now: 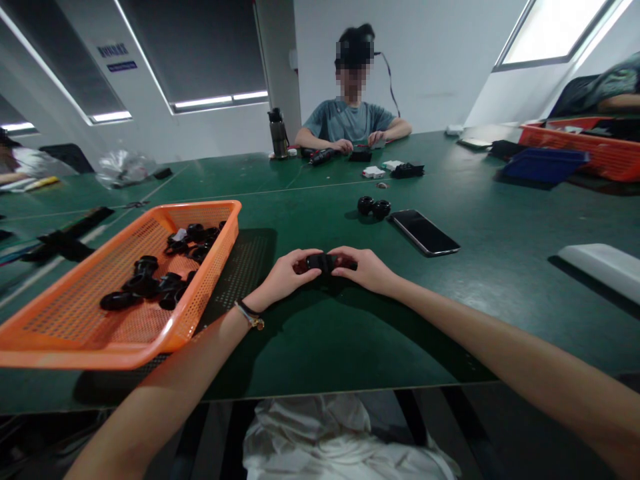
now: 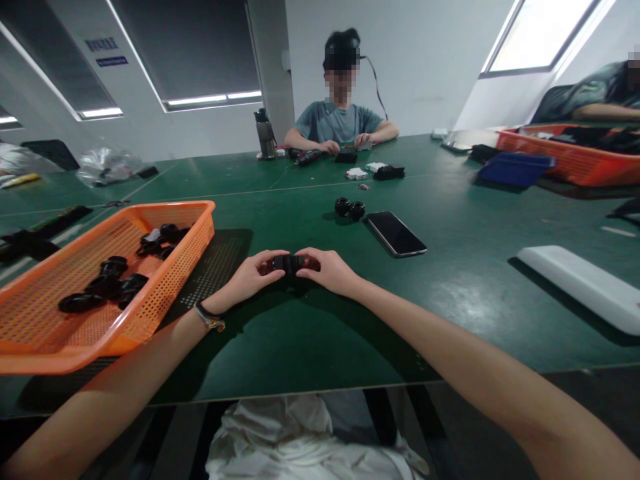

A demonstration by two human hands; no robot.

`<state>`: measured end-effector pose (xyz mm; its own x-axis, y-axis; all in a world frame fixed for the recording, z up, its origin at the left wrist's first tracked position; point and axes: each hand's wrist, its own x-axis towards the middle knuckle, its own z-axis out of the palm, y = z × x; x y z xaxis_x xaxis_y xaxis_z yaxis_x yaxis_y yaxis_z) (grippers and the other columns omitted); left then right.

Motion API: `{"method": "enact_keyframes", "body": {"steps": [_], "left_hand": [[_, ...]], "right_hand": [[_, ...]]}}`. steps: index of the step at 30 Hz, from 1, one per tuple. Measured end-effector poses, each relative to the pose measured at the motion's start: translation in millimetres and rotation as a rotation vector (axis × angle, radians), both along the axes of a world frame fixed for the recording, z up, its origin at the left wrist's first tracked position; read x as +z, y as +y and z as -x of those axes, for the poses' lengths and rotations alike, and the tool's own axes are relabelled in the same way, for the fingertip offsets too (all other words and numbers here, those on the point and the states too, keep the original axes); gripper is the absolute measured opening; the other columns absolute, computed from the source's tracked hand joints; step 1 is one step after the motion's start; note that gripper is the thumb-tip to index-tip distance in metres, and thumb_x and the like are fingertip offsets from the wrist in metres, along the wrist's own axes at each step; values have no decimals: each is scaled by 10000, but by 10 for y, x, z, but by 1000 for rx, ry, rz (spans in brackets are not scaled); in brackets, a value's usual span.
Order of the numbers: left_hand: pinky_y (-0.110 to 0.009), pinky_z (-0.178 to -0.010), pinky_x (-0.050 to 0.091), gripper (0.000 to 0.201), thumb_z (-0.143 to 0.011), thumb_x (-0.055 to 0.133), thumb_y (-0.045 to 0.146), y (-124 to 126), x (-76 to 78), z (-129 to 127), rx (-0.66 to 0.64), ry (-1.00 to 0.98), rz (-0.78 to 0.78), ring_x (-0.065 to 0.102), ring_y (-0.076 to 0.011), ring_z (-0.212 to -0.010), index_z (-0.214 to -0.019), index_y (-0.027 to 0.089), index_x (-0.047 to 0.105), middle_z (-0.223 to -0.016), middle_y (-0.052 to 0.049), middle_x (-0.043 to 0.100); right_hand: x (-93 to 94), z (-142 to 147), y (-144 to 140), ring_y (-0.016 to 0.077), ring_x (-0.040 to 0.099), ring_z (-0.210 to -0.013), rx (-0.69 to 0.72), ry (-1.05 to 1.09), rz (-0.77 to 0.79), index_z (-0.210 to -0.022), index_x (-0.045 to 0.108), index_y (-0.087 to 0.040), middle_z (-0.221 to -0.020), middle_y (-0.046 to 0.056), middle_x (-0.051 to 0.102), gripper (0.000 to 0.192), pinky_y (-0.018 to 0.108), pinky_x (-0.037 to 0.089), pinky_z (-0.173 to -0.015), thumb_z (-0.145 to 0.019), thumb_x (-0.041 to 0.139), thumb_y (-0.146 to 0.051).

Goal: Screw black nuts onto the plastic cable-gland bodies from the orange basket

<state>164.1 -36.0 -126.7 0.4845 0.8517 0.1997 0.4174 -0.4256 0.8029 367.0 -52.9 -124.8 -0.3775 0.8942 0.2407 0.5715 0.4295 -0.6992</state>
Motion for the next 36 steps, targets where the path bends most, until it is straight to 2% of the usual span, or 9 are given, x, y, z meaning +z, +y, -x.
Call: {"method": "enact_keyframes", "body": {"steps": [5, 9, 15, 22, 36], "left_hand": [[-275, -725, 469, 427, -720, 604, 304, 0, 14, -2, -8, -6, 9, 586, -156, -814, -1123, 166, 586, -1004, -73, 636], [-277, -721, 471, 426, -723, 600, 309, 1, 26, -2, -10, 9, 17, 588, -154, -804, -1123, 162, 585, -1001, -74, 638], [-278, -720, 473, 427, -729, 596, 312, 8, 21, -2, -19, -1, 13, 587, -155, -807, -1129, 167, 583, -1009, -76, 633], [-266, -715, 471, 441, -726, 597, 301, -4, 23, -2, -16, 5, 17, 586, -150, -804, -1143, 161, 577, -1012, -74, 630], [-268, -713, 466, 439, -736, 597, 312, 14, -17, 13, -21, 16, -21, 583, -149, -805, -1156, 188, 573, -1008, -65, 629]], "right_hand": [[24, 1, -15, 171, 641, -777, 34, 51, 31, -1010, 604, -176, -860, 33, 682, 315, 343, 510, -767, -699, 649, -195], [30, -11, -10, 183, 631, -829, 25, 36, -42, -989, 627, -183, -961, 50, 669, 315, 356, 505, -785, -678, 670, -196], [19, -8, -8, 189, 623, -830, -4, 45, -106, -1003, 616, -164, -945, 61, 664, 353, 366, 502, -785, -658, 684, -196], [1, 6, -4, 178, 631, -805, -18, 79, -102, -943, 620, -163, -896, 44, 681, 308, 357, 506, -779, -643, 688, -169], [-2, -6, -3, 174, 635, -803, 7, 85, -64, -943, 630, -171, -893, 39, 684, 268, 351, 512, -775, -679, 670, -191]]}}
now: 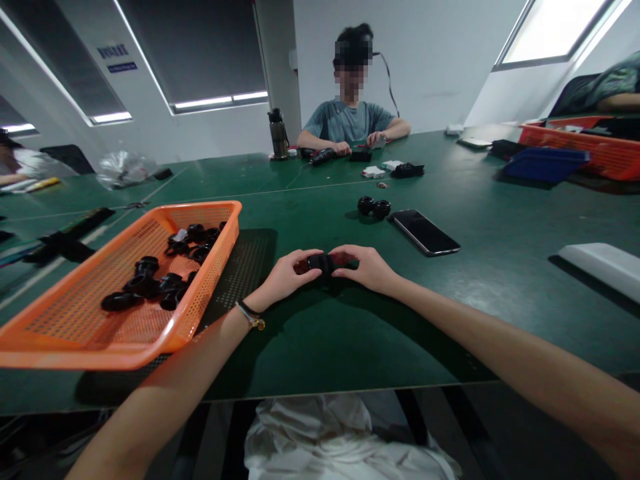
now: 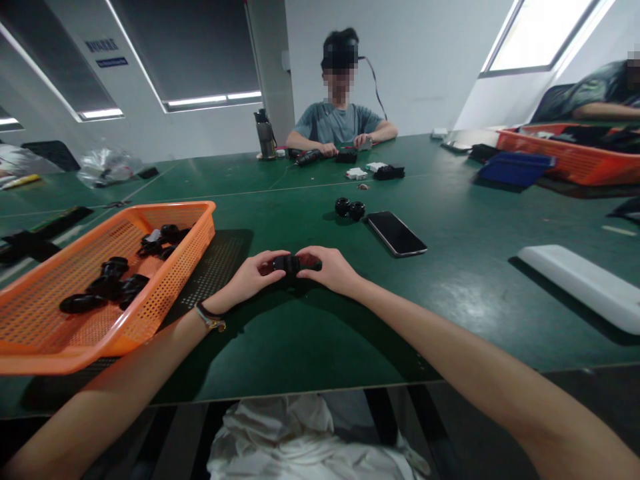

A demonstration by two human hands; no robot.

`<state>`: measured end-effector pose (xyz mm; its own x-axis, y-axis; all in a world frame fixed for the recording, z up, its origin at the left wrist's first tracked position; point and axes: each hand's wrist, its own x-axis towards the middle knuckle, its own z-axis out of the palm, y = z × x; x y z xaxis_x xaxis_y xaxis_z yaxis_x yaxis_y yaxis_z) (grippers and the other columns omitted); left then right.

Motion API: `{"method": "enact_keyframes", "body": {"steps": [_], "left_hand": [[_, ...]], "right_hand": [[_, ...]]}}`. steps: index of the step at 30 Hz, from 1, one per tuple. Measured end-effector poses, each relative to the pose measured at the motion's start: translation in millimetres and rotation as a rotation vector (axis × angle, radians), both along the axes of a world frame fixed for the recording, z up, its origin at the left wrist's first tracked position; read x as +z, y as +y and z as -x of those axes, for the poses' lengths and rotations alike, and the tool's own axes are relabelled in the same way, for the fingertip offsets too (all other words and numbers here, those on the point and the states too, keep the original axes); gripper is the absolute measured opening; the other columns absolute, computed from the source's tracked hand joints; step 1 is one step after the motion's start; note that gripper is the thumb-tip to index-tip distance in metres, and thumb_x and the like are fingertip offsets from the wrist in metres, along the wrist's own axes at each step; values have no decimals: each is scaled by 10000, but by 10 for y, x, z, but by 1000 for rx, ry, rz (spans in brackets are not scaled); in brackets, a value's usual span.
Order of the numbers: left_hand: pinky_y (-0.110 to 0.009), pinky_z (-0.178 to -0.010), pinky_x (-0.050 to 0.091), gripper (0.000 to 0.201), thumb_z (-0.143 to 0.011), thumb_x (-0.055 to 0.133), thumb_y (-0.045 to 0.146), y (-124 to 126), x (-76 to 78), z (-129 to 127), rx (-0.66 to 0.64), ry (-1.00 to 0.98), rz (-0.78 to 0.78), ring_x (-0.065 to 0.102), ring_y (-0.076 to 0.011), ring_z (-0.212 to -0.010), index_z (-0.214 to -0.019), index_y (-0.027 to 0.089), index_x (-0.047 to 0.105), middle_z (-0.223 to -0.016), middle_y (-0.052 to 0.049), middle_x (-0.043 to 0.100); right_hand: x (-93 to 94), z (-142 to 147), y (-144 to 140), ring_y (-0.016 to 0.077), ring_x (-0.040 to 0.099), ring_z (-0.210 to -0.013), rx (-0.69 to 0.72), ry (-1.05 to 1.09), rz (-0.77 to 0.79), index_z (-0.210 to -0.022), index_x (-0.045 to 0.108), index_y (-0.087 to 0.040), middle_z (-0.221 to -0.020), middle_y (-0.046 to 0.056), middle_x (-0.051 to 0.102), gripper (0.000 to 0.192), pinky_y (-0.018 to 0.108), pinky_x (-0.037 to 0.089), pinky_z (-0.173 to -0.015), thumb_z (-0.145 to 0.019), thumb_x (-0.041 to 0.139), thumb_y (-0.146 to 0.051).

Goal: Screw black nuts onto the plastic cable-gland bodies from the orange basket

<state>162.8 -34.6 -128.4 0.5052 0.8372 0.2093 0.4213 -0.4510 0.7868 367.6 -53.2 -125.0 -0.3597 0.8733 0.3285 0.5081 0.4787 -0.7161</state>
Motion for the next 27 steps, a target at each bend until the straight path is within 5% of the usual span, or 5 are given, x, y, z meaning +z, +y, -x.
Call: {"method": "enact_keyframes", "body": {"steps": [27], "left_hand": [[-279, -736, 474, 436, -727, 600, 311, -7, 5, -12, 4, -45, 29, 587, -153, -822, -1138, 168, 576, -1028, -77, 629]], "right_hand": [[6, -13, 0, 178, 643, -800, 14, -47, -53, -991, 646, -175, -908, 47, 689, 319, 349, 522, -768, -675, 677, -202]]}}
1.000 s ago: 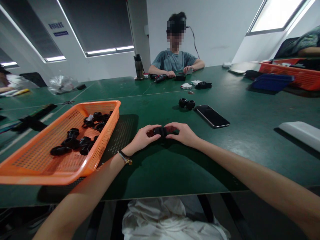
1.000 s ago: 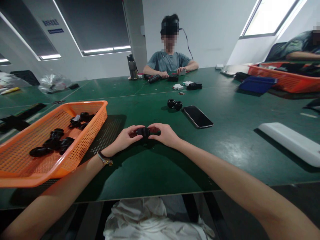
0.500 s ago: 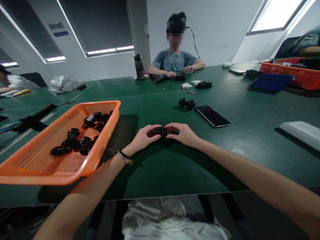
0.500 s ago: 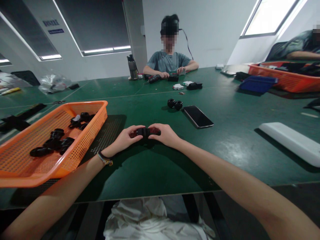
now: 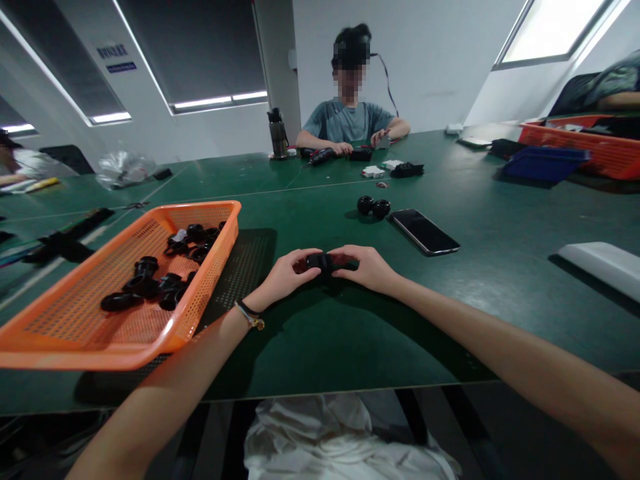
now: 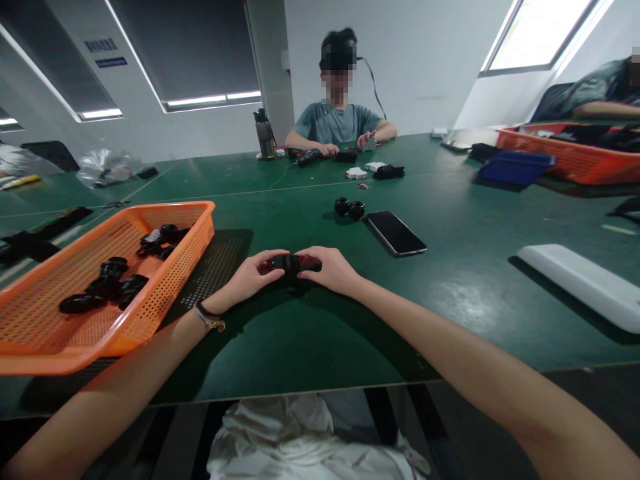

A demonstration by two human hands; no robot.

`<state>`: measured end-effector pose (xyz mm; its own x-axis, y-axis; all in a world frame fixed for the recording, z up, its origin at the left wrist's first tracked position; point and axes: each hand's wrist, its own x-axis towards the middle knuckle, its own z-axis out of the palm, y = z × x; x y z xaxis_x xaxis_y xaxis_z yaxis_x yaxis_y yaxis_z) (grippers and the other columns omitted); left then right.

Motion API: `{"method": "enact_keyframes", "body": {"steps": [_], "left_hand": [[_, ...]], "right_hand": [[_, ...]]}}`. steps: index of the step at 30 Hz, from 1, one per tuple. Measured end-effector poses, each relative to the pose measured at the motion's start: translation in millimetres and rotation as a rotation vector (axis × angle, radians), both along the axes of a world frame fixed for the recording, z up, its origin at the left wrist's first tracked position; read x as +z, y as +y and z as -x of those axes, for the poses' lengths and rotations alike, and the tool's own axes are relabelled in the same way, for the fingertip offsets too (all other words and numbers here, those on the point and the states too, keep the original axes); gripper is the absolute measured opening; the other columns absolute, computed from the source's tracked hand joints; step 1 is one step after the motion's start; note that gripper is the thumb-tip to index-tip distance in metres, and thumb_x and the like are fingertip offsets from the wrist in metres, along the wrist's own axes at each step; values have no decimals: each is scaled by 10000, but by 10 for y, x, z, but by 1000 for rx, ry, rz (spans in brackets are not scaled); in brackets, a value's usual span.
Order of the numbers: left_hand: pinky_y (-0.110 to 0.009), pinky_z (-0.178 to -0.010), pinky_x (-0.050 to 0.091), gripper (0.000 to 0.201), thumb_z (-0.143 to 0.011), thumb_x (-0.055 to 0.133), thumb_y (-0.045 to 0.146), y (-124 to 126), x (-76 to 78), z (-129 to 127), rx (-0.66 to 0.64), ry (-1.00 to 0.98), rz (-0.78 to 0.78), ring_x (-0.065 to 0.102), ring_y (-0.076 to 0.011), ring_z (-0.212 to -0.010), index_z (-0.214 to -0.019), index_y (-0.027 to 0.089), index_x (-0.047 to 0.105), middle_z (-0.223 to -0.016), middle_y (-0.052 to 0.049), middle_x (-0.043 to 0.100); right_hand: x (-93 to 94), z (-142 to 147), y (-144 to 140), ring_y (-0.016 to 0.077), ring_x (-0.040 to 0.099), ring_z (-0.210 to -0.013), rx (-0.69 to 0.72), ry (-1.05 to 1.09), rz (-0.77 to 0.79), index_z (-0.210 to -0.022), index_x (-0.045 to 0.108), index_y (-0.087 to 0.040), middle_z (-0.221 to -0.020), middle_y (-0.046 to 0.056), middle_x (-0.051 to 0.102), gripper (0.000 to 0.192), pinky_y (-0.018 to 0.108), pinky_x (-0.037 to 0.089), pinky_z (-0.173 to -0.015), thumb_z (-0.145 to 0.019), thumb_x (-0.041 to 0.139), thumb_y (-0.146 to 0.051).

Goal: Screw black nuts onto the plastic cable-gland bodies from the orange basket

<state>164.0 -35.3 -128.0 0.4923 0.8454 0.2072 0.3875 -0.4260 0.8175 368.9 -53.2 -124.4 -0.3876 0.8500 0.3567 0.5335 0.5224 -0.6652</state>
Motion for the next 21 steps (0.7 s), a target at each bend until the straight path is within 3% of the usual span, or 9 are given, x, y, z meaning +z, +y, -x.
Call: {"method": "enact_keyframes", "body": {"steps": [5, 21], "left_hand": [[-291, -754, 481, 432, -735, 596, 308, -6, 2, 4, -1, 22, -16, 593, -159, -845, -1148, 186, 567, -1037, -71, 628], [-276, -723, 471, 431, -735, 595, 310, -9, 10, 5, -1, 51, -37, 583, -153, -817, -1148, 187, 570, -1009, -66, 629]], "right_hand": [[-4, -6, 5, 189, 640, -836, -14, -28, -45, -983, 659, -192, -935, 46, 685, 307, 366, 512, -798, -676, 675, -195], [-2, 11, -6, 186, 654, -815, -51, 6, 21, -982, 654, -177, -926, 45, 705, 325, 355, 519, -795, -659, 686, -179]]}}
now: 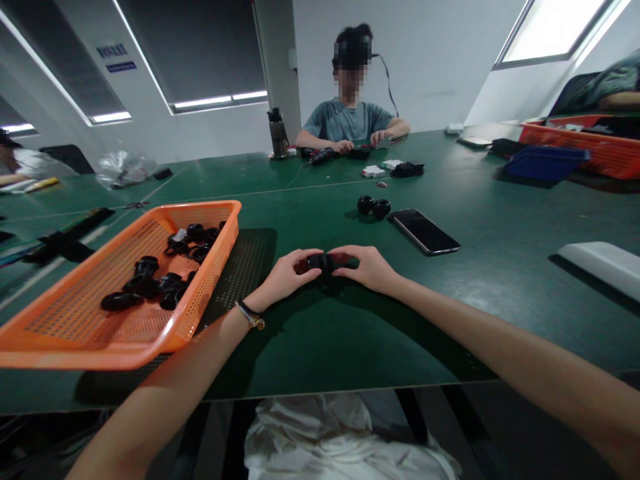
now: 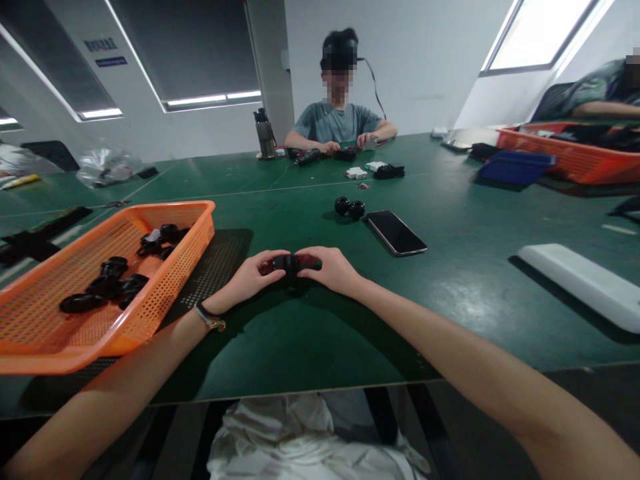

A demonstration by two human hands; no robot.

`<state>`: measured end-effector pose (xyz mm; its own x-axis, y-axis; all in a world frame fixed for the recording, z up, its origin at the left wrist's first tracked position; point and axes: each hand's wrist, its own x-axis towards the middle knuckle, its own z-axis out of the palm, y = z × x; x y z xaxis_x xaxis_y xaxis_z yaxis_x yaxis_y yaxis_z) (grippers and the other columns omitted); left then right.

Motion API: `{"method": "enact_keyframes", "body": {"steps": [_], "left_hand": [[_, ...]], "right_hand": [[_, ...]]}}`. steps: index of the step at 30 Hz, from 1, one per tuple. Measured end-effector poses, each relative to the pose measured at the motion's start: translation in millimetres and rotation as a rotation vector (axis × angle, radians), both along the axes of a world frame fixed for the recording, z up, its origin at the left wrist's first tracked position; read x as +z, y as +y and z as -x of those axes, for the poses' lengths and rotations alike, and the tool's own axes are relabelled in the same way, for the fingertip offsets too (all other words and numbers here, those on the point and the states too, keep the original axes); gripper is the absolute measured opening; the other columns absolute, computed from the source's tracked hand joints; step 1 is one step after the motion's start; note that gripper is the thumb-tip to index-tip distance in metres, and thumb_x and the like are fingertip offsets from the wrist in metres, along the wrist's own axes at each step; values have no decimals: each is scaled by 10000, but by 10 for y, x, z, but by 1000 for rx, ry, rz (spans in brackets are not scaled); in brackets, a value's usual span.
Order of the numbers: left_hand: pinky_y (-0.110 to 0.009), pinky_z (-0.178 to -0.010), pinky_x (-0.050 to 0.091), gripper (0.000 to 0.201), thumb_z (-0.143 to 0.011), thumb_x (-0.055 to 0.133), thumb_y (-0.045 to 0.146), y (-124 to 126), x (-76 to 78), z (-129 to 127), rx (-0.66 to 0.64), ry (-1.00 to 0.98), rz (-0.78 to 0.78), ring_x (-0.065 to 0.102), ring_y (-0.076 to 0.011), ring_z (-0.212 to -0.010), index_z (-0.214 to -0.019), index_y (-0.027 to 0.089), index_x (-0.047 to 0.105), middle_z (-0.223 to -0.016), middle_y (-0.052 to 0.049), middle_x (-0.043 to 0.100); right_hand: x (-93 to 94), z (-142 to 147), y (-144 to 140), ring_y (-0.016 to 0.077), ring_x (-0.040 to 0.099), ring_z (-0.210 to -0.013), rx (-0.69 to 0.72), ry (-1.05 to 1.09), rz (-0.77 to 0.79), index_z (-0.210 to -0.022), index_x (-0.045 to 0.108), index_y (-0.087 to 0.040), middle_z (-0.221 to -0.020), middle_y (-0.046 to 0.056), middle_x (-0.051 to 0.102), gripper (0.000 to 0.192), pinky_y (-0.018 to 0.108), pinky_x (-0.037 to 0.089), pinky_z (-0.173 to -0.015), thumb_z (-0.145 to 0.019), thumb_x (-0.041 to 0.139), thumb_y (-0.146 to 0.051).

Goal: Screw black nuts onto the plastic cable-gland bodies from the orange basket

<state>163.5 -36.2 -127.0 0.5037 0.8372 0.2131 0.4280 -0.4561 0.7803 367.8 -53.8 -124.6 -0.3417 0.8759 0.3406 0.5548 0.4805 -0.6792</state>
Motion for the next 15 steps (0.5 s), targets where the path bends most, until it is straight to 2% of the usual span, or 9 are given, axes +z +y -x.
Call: {"method": "enact_keyframes", "body": {"steps": [15], "left_hand": [[-278, -724, 468, 418, -735, 595, 312, -11, 14, -2, 9, 14, -12, 584, -153, -812, -1134, 190, 577, -1005, -62, 634]], "right_hand": [[-16, -7, 10, 177, 664, -794, 28, 18, 16, -984, 661, -204, -912, 31, 712, 293, 350, 532, -779, -691, 669, -202]]}}
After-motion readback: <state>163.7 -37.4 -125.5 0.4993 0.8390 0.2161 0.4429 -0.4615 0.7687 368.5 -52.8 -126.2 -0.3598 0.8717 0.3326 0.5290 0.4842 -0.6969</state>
